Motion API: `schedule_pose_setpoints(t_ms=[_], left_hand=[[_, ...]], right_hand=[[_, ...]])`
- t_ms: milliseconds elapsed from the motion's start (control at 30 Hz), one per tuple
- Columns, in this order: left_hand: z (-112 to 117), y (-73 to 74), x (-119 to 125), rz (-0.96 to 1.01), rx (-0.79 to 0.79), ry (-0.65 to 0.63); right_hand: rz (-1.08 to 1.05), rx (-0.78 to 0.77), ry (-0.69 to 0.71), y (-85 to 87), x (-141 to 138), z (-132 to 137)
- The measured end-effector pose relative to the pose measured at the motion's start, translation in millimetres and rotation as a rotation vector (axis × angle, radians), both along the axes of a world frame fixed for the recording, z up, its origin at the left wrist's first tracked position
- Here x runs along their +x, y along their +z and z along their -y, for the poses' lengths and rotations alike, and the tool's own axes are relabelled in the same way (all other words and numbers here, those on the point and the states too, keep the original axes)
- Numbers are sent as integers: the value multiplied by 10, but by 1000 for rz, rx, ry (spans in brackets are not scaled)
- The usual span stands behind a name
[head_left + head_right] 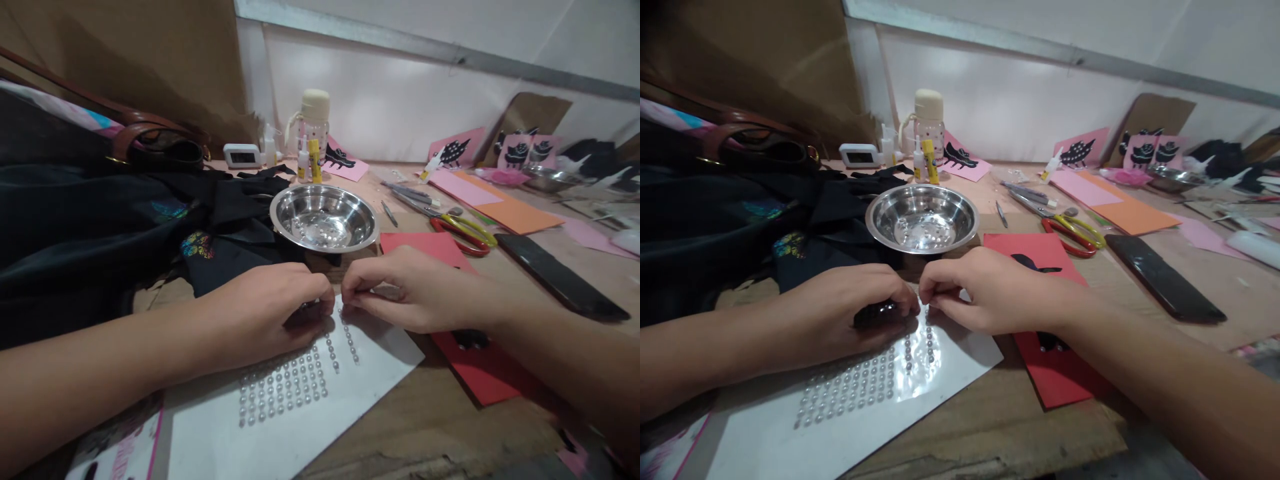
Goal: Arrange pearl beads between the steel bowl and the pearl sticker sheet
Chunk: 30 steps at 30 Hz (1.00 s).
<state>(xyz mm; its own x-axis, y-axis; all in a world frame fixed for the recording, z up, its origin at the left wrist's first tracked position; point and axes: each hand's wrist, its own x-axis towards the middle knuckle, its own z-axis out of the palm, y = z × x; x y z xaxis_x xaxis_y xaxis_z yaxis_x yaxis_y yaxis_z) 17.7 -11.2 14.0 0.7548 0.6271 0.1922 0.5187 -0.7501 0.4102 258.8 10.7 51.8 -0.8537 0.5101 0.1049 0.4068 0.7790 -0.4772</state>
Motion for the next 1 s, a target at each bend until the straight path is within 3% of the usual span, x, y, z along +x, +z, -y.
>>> schedule_pose_setpoints(t_ms=[333, 533, 600, 700, 833, 1000], left_hand=[[-12, -13, -5, 8, 7, -6], [11, 51, -4, 104, -77, 44], [25, 78, -12, 202, -134, 104], [11, 110, -39, 344, -133, 230], [-81, 137, -100, 476, -110, 450], [-251, 110, -156, 474, -132, 567]], right_hand=[[43, -4, -11, 15, -13, -14], [-132, -335, -120, 17, -36, 1], [-259, -344, -187, -6, -42, -13], [-358, -27, -276, -48, -30, -72], [-206, 425, -239, -101, 20, -188], [-25, 582, -224, -160, 79, -289]])
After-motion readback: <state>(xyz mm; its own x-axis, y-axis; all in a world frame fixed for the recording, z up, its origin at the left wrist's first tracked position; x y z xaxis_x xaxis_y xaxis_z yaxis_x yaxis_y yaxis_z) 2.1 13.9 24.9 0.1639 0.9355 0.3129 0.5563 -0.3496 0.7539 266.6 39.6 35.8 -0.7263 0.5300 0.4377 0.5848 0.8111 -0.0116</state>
